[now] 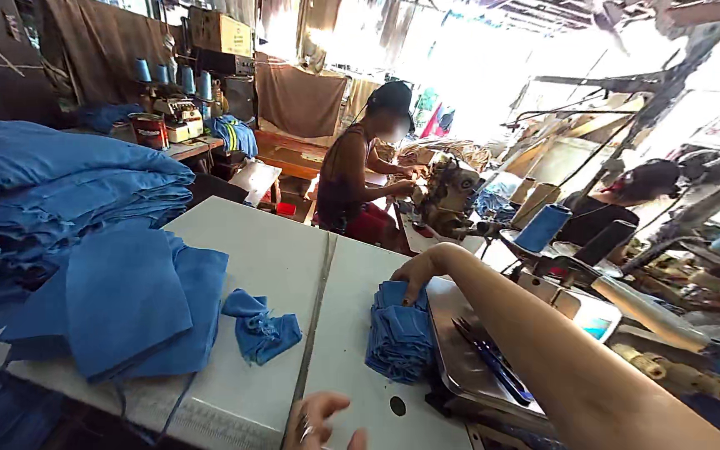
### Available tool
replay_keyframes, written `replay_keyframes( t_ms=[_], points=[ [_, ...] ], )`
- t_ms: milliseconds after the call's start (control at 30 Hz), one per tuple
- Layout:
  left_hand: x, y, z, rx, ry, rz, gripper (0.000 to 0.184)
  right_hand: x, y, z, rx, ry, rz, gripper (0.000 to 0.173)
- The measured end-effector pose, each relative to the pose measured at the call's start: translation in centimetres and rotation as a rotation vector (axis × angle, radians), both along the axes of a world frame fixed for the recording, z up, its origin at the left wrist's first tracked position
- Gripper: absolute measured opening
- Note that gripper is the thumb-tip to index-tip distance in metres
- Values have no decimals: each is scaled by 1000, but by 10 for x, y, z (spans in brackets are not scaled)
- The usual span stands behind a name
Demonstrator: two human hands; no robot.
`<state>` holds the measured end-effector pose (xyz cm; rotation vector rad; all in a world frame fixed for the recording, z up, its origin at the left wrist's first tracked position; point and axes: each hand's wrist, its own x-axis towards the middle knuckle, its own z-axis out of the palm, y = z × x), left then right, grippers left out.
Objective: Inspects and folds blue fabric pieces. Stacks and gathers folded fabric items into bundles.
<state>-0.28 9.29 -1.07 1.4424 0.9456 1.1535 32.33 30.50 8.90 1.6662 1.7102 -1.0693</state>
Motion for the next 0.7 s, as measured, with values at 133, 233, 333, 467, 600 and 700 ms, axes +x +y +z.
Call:
replay_keyframes(
  t_ms=[133, 233, 333, 467, 600, 700],
  points=[
    [73, 50, 17, 41, 81, -32, 55, -19, 2, 4, -42, -181, 151, 46],
    [120, 68, -2, 277, 270, -21, 50, -63, -7, 21, -69, -316, 241, 42],
    [143, 59, -25, 376, 427, -27, 42, -58, -1, 9, -108, -310, 289, 47],
    [157, 49, -63, 599, 485, 245, 48, -40, 9, -25, -114, -247, 296, 51],
    [163, 48, -73, 716, 526, 342, 48, -44, 4, -30, -97, -239, 238, 60],
    [164, 47, -73, 736, 521, 355, 47, -42, -2, -33, -77, -163, 187, 60]
  ],
)
